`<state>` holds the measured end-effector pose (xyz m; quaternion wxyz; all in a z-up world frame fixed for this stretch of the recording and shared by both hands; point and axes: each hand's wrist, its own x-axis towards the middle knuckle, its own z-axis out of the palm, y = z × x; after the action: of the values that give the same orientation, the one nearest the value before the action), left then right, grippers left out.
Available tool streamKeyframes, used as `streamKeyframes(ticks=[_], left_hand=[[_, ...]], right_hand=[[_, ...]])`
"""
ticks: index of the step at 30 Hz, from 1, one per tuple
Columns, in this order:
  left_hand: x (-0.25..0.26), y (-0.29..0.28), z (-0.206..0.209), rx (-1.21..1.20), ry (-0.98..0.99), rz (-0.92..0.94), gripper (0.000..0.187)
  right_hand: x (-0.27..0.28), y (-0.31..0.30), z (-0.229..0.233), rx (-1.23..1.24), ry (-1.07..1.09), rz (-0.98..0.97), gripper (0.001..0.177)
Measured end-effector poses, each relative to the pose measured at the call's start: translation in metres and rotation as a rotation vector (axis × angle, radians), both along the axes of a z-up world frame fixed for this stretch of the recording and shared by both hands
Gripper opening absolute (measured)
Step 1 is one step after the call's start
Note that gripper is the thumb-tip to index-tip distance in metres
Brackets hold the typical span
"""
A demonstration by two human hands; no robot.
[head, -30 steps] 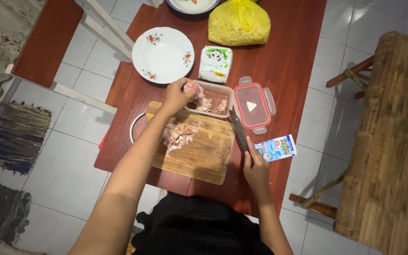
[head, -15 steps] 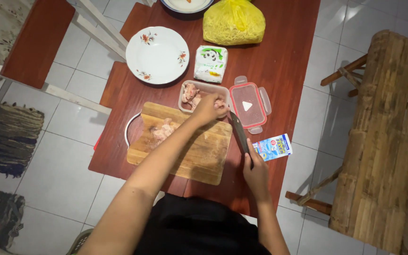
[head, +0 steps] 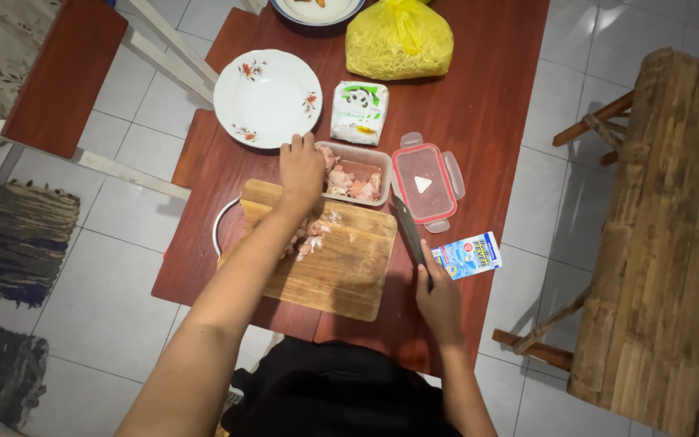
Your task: Slicing raw meat on a wooden cutting board using a knife
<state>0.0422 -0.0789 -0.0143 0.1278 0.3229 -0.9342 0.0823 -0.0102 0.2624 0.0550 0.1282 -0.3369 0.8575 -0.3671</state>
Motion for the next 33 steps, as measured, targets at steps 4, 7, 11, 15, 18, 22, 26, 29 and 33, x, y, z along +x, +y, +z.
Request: streamKeyframes(ticks=[4,7,11,15,18,22,26,29,33], left_hand=[[0.000,0.003,-0.002,-0.038,-0.080,-0.032,0.016],[0.002,0.000,-0.006,-0.043,-0.085,-0.054,0.016],[0.013,-0.008,-0.010,0.093,0.033,-0.076,0.010],[0.031,-0.006,0.023,0.471,0.215,-0.109,0.017],[0.042,0.003,0.058,0.829,0.309,-0.003,0.020],[0.051,0.001,0.036,0.996,0.395,0.029,0.019],[0.053,-0.001,0.009,0.929,0.434,-0.066,0.020],[0.050,0.003,-0.002,0.862,0.393,-0.128,0.023],[0.046,0.019,0.025,0.831,0.297,-0.160,0.033]], right_hand=[[-0.002,0.003,-0.006,-0.012,0.012,0.024,0.047],[-0.004,0.005,-0.008,-0.005,0.000,0.017,0.048],[-0.007,0.005,-0.010,0.025,-0.010,0.003,0.048],[-0.008,0.002,-0.007,0.002,0.022,0.032,0.047],[-0.008,-0.002,-0.008,-0.026,0.033,0.057,0.047],[-0.006,-0.007,-0.005,0.019,-0.005,0.051,0.049],[-0.005,-0.011,-0.003,-0.036,0.023,0.078,0.049],[-0.004,-0.013,-0.002,-0.045,0.018,0.084,0.048],[-0.005,-0.012,-0.007,-0.036,0.006,0.082,0.049]])
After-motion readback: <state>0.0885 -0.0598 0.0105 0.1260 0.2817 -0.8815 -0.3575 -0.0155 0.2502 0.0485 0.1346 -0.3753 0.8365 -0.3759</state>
